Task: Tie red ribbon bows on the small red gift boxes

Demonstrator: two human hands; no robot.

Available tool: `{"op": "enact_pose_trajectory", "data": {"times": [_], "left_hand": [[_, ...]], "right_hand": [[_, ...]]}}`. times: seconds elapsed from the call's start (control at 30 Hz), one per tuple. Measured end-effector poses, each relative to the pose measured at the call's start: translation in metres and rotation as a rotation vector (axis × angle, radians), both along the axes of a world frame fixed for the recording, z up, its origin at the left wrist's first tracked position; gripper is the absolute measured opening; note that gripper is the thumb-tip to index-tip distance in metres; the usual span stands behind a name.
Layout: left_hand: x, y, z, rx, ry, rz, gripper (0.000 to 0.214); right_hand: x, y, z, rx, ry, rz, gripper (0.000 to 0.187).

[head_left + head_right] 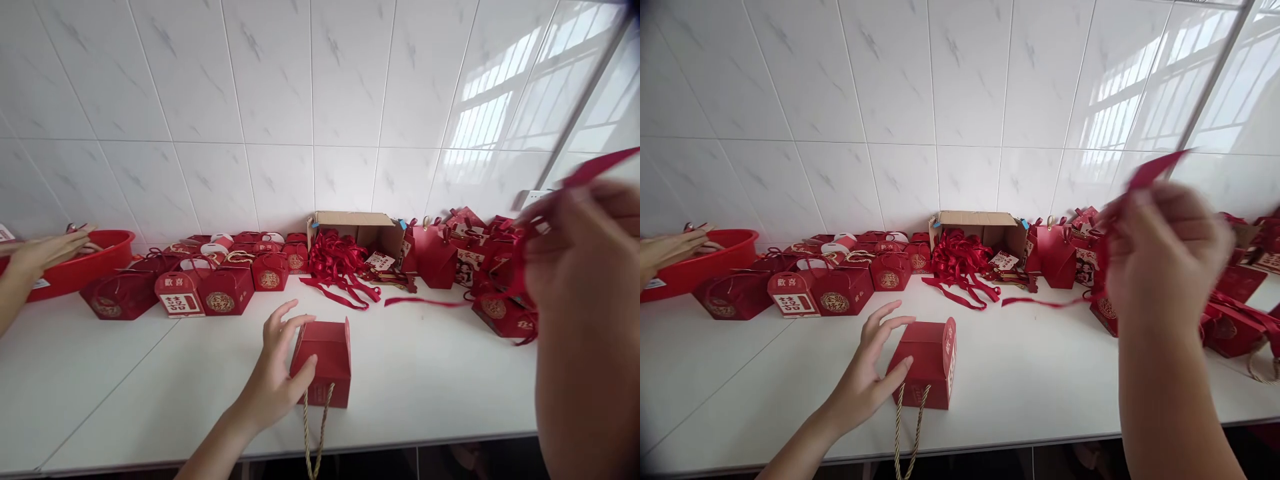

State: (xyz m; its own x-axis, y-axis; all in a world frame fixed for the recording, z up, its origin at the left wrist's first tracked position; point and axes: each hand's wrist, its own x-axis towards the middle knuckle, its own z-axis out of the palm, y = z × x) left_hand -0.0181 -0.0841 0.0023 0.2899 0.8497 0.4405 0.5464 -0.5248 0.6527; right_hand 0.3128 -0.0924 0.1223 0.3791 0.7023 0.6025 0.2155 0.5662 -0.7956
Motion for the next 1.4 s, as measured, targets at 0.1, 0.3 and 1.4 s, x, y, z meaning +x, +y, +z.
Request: {"op": "enact_pose_trajectory", "data": {"times": [0.1,0.3,1.4], "left_hand": [[0.008,0.001,0.012,0.039,0.103,0.02,0.025],[0.019,0.009,0.015,0.115,0.239,0.026,0.022],[-0.024,0.036,0.045,0.513,0.055,0.388,0.009]], "right_hand": [[-0.045,-0.002,-0.027,-0.222,0.046,0.366,0.028],[-0.084,0.012,-0.086,-0.648,-0.068,0.681,0.027],[-0.064,0.014,-0.115,-0.513,-0.558,0.404,0.028]]}}
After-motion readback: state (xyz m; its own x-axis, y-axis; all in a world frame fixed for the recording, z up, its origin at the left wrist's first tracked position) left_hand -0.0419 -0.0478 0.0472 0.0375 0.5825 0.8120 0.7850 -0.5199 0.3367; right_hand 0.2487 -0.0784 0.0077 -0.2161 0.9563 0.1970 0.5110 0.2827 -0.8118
